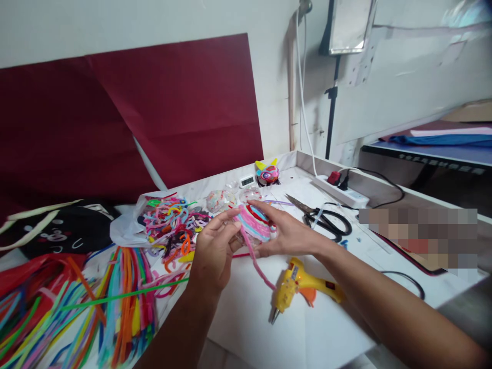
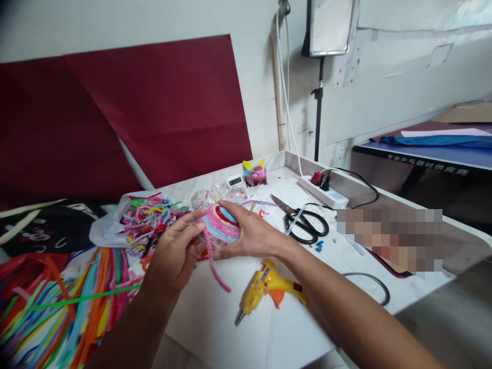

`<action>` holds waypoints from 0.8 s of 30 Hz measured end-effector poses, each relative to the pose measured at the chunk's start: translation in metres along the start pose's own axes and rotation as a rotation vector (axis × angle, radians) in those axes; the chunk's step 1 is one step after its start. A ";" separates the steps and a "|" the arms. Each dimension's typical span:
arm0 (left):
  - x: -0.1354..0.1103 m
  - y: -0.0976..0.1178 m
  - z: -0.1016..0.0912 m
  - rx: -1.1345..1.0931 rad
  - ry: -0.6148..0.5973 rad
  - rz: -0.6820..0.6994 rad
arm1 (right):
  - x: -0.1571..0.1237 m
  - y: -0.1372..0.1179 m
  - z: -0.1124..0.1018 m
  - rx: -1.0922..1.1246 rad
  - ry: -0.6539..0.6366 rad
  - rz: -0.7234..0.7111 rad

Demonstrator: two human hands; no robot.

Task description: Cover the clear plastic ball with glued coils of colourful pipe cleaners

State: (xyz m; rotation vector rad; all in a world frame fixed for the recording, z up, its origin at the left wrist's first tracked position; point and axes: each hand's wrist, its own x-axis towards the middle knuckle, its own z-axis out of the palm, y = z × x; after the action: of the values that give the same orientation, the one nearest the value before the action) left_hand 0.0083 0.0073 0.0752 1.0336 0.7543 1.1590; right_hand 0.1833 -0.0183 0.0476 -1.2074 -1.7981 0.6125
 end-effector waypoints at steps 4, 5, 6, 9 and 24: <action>0.006 0.001 -0.005 -0.065 0.073 0.019 | -0.017 -0.011 -0.022 -0.091 0.045 0.049; 0.009 0.001 -0.006 -0.084 0.085 0.030 | -0.025 -0.014 -0.028 -0.167 0.031 0.049; 0.011 0.001 -0.008 -0.102 0.097 0.042 | -0.034 -0.015 -0.034 -0.240 -0.044 0.067; 0.018 0.001 -0.012 -0.154 0.121 0.068 | -0.066 -0.014 -0.042 -0.419 -0.295 0.207; 0.022 0.002 -0.010 -0.311 0.226 0.068 | -0.087 0.010 -0.025 -0.314 -0.527 0.479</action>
State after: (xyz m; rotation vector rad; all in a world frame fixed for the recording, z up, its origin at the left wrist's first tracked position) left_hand 0.0042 0.0310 0.0743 0.6801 0.6908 1.4180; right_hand 0.2234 -0.0948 0.0187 -1.8498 -2.0984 1.0210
